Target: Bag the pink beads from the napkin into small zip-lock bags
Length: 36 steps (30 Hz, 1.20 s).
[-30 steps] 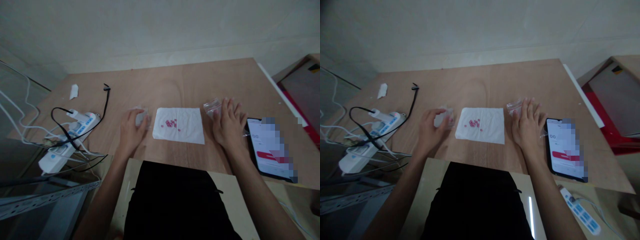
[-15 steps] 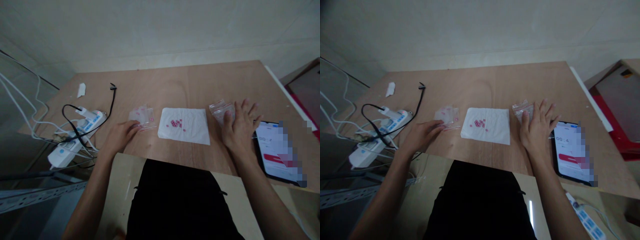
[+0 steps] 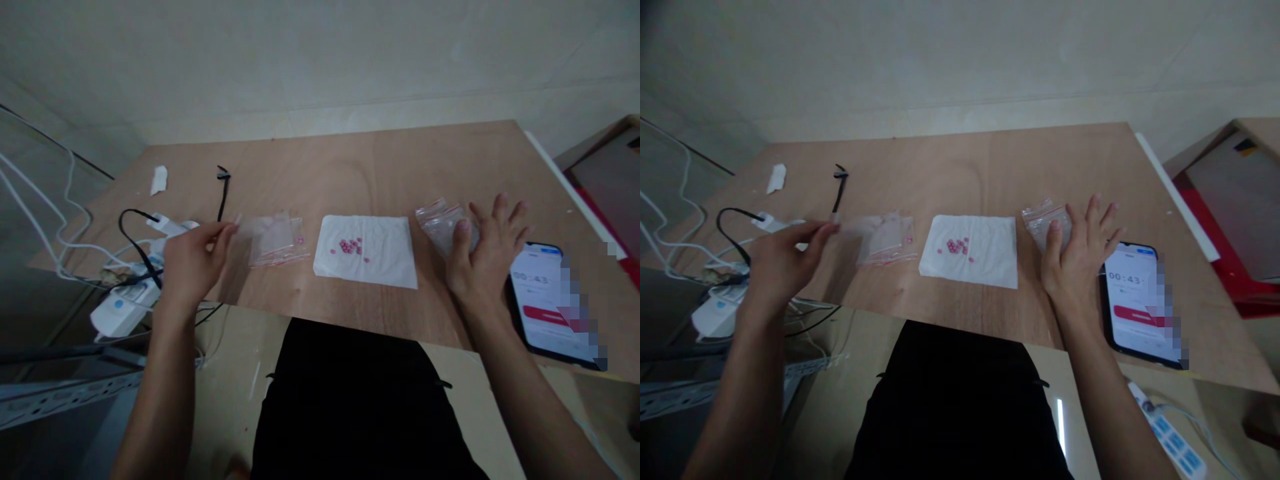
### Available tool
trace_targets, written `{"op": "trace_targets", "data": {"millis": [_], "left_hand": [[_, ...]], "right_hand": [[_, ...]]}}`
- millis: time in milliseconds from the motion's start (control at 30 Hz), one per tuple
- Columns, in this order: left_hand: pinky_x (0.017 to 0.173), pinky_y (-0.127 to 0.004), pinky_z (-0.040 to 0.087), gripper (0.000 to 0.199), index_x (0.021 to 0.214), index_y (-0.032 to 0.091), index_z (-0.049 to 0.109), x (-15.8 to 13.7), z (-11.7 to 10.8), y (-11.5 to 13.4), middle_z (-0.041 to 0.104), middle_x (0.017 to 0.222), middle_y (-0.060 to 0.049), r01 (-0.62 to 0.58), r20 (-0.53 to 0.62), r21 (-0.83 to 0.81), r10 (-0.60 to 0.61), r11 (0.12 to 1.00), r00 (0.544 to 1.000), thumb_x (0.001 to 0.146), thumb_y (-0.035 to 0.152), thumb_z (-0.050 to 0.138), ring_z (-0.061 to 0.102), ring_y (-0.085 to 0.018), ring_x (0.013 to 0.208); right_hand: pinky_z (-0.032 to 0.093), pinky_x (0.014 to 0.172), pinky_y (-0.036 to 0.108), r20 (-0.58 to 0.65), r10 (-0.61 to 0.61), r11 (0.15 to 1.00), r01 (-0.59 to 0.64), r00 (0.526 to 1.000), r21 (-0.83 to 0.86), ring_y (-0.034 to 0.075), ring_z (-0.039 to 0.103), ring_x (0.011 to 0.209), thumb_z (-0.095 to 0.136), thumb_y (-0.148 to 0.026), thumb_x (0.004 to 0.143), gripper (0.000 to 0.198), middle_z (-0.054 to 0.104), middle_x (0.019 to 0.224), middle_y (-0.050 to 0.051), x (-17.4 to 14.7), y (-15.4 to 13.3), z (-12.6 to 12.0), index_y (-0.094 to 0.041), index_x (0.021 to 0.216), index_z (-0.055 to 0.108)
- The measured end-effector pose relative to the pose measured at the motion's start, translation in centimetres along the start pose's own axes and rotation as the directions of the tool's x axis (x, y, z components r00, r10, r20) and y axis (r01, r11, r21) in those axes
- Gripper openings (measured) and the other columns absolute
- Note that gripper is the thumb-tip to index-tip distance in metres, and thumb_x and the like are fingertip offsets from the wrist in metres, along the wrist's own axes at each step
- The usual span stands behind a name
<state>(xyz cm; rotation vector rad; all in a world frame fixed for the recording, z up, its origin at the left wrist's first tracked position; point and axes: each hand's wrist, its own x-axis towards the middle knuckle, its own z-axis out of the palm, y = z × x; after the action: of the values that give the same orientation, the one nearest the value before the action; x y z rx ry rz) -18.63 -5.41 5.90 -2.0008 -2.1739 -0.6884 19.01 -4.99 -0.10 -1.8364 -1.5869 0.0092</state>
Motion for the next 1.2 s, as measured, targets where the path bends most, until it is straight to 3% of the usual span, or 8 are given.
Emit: {"op": "trace_targets", "data": {"millis": [100,200,233,300,433,533,800,1200], "left_hand": [[0.076,-0.037,0.053,0.020,0.093,0.022,0.074,-0.6,-1.2,1.3,0.077,0.093,0.002,0.133,-0.166,-0.356,-0.202,0.925,0.965,0.085,0.036,0.063,0.070,-0.021,0.083],[0.079,-0.036,0.053,0.016,0.089,0.024,0.074,-2.0,-0.8,4.2,0.076,0.087,0.005,0.192,-0.063,-0.709,-0.332,0.678,0.941,0.082,0.037,0.068,0.067,-0.015,0.076],[0.072,-0.034,0.054,0.011,0.081,0.023,0.075,-2.7,-0.2,5.5,0.075,0.076,0.005,0.184,-0.070,-0.781,-0.376,0.598,0.924,0.076,0.032,0.074,0.064,-0.013,0.066],[0.066,-0.028,0.054,0.010,0.079,0.021,0.076,-4.0,1.0,8.1,0.075,0.072,0.002,0.256,0.093,-0.878,-0.380,0.404,0.920,0.074,0.029,0.077,0.064,-0.011,0.064],[0.061,-0.018,0.052,0.013,0.072,0.019,0.077,-5.9,2.9,12.1,0.074,0.069,0.001,0.367,0.348,-0.930,-0.305,0.006,0.886,0.068,0.031,0.083,0.065,-0.008,0.062],[0.064,-0.016,0.054,0.015,0.072,0.019,0.078,-6.4,3.4,13.4,0.075,0.072,-0.001,0.412,0.437,-0.899,-0.232,-0.148,0.869,0.067,0.032,0.083,0.067,-0.008,0.066],[0.068,-0.021,0.059,0.014,0.078,0.020,0.080,-5.9,3.4,12.3,0.077,0.078,-0.004,0.499,0.510,-0.855,-0.054,-0.138,0.859,0.069,0.030,0.083,0.070,-0.012,0.070],[0.067,-0.020,0.058,0.012,0.075,0.019,0.079,-5.6,3.4,12.4,0.077,0.077,-0.003,0.520,0.530,-0.845,-0.054,-0.125,0.847,0.066,0.026,0.082,0.070,-0.011,0.068]], "right_hand": [[0.026,0.109,0.069,-0.119,-0.098,0.991,0.108,0.988,0.083,0.041,0.028,0.144,0.033,-0.039,0.099,0.045,0.039,0.153,0.014,-0.6,-1.6,-0.6,-0.025,0.137,0.052],[0.050,0.094,0.053,-0.192,-0.178,0.935,0.226,0.965,0.272,0.031,0.062,0.109,0.046,-0.029,0.097,0.032,0.066,0.114,0.015,-1.7,-5.5,-1.2,-0.020,0.121,0.064],[0.053,0.088,0.047,-0.131,-0.227,0.903,0.259,0.965,0.344,0.027,0.065,0.099,0.050,-0.026,0.095,0.027,0.068,0.105,0.013,-2.1,-7.0,-1.3,-0.020,0.116,0.067],[0.056,0.080,0.038,-0.013,-0.336,0.812,0.297,0.942,0.503,0.021,0.066,0.089,0.056,-0.022,0.093,0.020,0.069,0.098,0.009,-3.0,-9.7,-1.3,-0.019,0.107,0.070],[0.057,0.082,0.031,0.058,-0.409,0.669,0.257,0.911,0.697,0.015,0.066,0.088,0.061,-0.020,0.091,0.020,0.069,0.100,0.005,-4.5,-12.0,-0.5,-0.020,0.109,0.071],[0.057,0.084,0.029,0.071,-0.384,0.648,0.214,0.921,0.731,0.014,0.066,0.090,0.060,-0.016,0.091,0.025,0.069,0.100,0.004,-5.0,-11.3,-0.2,-0.023,0.113,0.071],[0.056,0.089,0.032,0.083,-0.383,0.665,0.213,0.920,0.716,0.015,0.066,0.099,0.057,-0.012,0.092,0.029,0.070,0.106,0.008,-5.1,-10.0,-0.3,-0.022,0.116,0.071],[0.057,0.087,0.031,0.089,-0.388,0.670,0.215,0.918,0.710,0.014,0.066,0.098,0.056,-0.013,0.093,0.029,0.070,0.105,0.008,-4.9,-9.9,-0.4,-0.021,0.118,0.070]]}}
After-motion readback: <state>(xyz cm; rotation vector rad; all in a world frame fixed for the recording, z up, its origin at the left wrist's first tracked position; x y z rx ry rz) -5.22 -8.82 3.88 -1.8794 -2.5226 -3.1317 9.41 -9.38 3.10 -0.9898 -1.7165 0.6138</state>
